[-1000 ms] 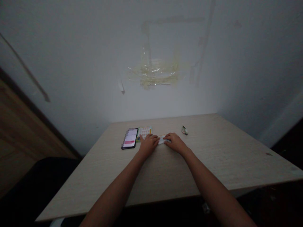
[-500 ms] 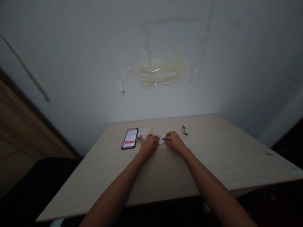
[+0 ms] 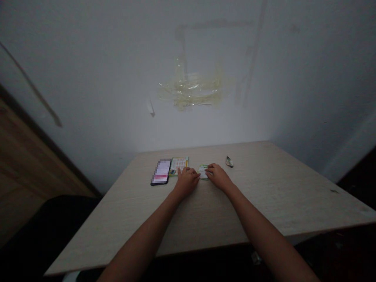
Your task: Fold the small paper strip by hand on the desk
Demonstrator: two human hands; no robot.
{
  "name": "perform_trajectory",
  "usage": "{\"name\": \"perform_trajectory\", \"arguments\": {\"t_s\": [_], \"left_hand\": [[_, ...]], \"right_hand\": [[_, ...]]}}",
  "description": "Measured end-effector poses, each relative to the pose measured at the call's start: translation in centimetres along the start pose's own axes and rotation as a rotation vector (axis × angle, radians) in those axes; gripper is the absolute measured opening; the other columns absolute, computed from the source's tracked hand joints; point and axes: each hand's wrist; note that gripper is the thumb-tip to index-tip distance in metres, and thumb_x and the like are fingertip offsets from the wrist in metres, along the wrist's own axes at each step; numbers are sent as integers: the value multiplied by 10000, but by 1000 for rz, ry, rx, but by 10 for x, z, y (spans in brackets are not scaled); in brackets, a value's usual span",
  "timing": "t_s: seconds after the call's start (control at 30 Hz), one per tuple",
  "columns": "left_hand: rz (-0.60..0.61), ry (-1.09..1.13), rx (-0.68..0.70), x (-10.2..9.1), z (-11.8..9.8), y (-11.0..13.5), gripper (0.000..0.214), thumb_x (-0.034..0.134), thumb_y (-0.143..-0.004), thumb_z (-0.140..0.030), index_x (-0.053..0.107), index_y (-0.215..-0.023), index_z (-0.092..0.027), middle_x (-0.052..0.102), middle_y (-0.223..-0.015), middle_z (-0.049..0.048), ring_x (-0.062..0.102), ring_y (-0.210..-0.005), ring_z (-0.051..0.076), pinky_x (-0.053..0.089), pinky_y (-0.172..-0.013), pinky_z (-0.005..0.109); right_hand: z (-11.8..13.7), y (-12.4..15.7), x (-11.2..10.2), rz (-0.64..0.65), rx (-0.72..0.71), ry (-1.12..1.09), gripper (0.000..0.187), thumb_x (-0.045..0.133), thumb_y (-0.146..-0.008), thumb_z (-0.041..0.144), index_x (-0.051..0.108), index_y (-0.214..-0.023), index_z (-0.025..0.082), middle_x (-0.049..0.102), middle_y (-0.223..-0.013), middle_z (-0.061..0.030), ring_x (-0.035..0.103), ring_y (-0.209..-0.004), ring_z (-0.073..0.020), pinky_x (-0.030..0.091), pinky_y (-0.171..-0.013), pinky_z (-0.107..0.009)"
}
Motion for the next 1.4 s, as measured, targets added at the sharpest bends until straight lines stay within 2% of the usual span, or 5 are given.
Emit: {"name": "perform_trajectory", "arguments": {"t_s": [0.23,0.47,0.77,1.03,1.4], "left_hand": [[-14,100,79,2,-1,1,232,560,-912,-363,714,-1074,-302,677,-1088,32,488,-1140,240,196,-1108,664],[-55,52,-25,-2,11,1,219,546,-920,-354,719,-1049,-316,672,-1149,23,474,-1178,261,153,-1090,727],[-36,45,-21,0,14,0,223,551,-917,-365,720,-1057,-326,668,-1165,23,472,-1188,253,137,-1102,720],[-22,33,-33,-4,12,0,232,537,-922,-366,724,-1055,-330,663,-1163,24,470,-1187,253,146,-1108,712],[-12,39,-40,-3,13,0,226,546,-921,-364,721,-1062,-338,659,-1174,20,469,-1192,248,138,-1113,706]], "right_hand": [[-3,0,1,38,14,-4,327,522,-907,239,700,-1164,142,598,-1303,-152,558,-1198,-246,382,-1080,-367],[-7,0,2,54,12,-47,364,438,-935,255,696,-1169,148,594,-1325,-137,551,-1224,-224,373,-1097,-360],[-22,-2,8,29,-20,-75,386,477,-889,212,660,-1229,201,520,-1424,-102,472,-1317,-230,321,-1146,-433],[-23,0,11,45,-25,-30,393,506,-897,249,640,-1263,198,464,-1470,-115,439,-1347,-246,315,-1151,-432],[-19,1,10,56,-32,-2,391,502,-899,206,634,-1267,219,468,-1470,-102,425,-1359,-235,308,-1151,-442]]}}
Point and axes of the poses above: each hand's wrist, its own y-axis away from the middle knuckle, its own x-axis out of the palm, z = x × y
